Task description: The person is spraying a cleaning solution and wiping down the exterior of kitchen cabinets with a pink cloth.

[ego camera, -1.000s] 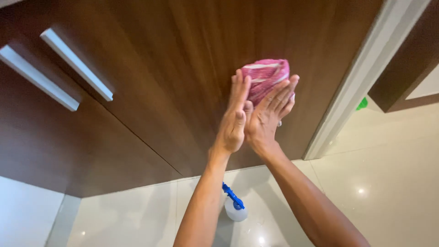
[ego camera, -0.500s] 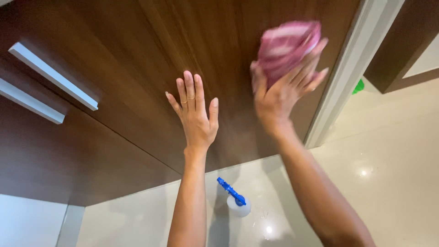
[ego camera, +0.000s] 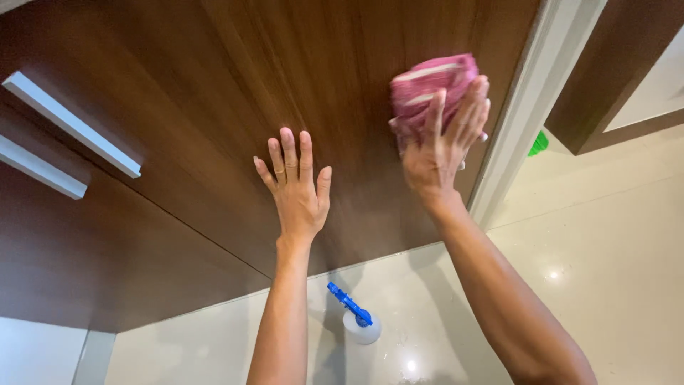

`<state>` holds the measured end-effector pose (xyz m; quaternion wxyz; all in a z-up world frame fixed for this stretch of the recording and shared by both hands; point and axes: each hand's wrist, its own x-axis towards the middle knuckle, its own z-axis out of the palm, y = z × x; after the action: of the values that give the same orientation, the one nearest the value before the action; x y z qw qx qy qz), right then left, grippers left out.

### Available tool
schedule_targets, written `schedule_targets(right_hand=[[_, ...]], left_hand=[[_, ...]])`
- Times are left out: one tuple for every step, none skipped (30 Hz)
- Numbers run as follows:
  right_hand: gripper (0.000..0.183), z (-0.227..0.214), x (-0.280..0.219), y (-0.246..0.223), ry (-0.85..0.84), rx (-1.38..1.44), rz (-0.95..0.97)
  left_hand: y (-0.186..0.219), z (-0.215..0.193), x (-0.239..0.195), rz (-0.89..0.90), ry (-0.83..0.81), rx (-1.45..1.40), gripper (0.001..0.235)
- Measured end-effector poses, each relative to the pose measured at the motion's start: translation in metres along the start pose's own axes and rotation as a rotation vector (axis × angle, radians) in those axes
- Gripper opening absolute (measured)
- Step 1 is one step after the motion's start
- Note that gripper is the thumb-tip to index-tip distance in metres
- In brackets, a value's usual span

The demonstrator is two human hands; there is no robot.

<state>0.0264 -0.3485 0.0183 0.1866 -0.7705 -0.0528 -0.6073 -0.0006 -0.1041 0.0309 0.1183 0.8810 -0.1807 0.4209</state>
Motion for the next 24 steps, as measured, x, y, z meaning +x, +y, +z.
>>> schedule_targets(right_hand=[[0.107,0.003,-0.017,0.0,-0.007,-0.008,0.005],[0.1,0.005,-0.034,-0.001,-0.016,-0.021,0.11],[0.094,0.009,-0.046,0.001,-0.021,-0.027,0.2],[0.094,0.009,-0.059,0.006,-0.021,-0.03,0.19],[0.093,0.011,-0.072,0.009,-0.028,0.015,0.208],[0.092,0.012,-0.085,0.012,-0.035,0.06,0.226],[0.092,0.007,-0.076,0.016,-0.03,0.056,0.228],[0.092,0.003,-0.067,0.02,-0.047,0.054,0.182],[0.092,-0.002,-0.058,0.025,-0.071,0.056,0.129],[0.092,-0.007,-0.031,0.028,-0.074,0.057,0.125],[0.088,-0.013,-0.008,0.03,-0.114,0.027,0.158],[0.085,-0.019,0.015,0.032,-0.154,-0.003,0.191],[0.085,-0.023,0.026,0.03,-0.16,0.005,0.189],[0.084,-0.027,0.039,0.027,-0.151,-0.005,0.213],[0.084,-0.031,0.052,0.025,-0.135,-0.02,0.243],[0.084,-0.021,0.042,0.023,-0.134,-0.019,0.247],[0.08,-0.011,0.032,0.021,-0.011,0.052,0.309],[0.077,-0.003,0.021,0.018,0.113,0.121,0.368],[0.077,0.003,-0.001,0.023,0.111,0.116,0.371],[0.076,0.007,-0.024,0.026,0.122,0.134,0.42],[0.076,0.013,-0.044,0.03,0.135,0.154,0.462],[0.076,0.005,-0.047,0.033,0.136,0.152,0.459],[0.073,0.0,-0.046,0.035,0.091,0.147,0.41],[0.071,-0.004,-0.046,0.037,0.047,0.141,0.361]], left_hand=[[0.0,0.0,-0.001,0.002,-0.009,-0.007,0.068],[0.0,0.0,-0.002,0.001,-0.016,-0.005,0.068],[0.002,0.001,-0.002,-0.008,-0.009,-0.002,0.068],[0.004,0.003,-0.002,-0.014,-0.003,-0.007,0.068],[0.003,0.004,-0.001,-0.013,0.003,-0.002,0.069],[0.003,0.004,0.0,-0.011,0.008,0.003,0.069],[0.002,0.004,0.0,-0.005,0.009,0.0,0.069],[0.0,0.004,0.0,0.009,0.013,0.006,0.07],[0.0,0.005,-0.001,0.013,0.018,0.015,0.071],[0.002,0.004,0.002,0.009,0.02,0.014,0.071],[0.004,0.001,0.001,0.003,0.001,0.018,0.072],[0.006,-0.002,0.0,-0.002,-0.017,0.022,0.072],[0.007,-0.002,-0.002,-0.009,-0.019,0.028,0.072],[0.008,-0.003,-0.003,-0.015,-0.017,0.024,0.073],[0.008,-0.003,-0.002,-0.01,-0.016,0.017,0.073],[0.007,-0.004,-0.001,-0.006,-0.018,0.02,0.073],[0.006,-0.005,0.0,0.001,-0.013,0.015,0.074],[0.005,-0.006,0.001,0.008,-0.008,0.011,0.074],[0.006,-0.006,0.0,0.01,-0.013,0.008,0.074],[0.007,-0.006,-0.001,0.007,-0.02,0.01,0.074],[0.007,-0.007,-0.001,0.001,-0.021,0.012,0.074],[0.009,-0.007,-0.001,0.0,-0.019,0.008,0.074],[0.009,-0.008,0.001,-0.001,-0.017,0.008,0.074],[0.008,-0.008,0.004,-0.002,-0.016,0.008,0.074]])
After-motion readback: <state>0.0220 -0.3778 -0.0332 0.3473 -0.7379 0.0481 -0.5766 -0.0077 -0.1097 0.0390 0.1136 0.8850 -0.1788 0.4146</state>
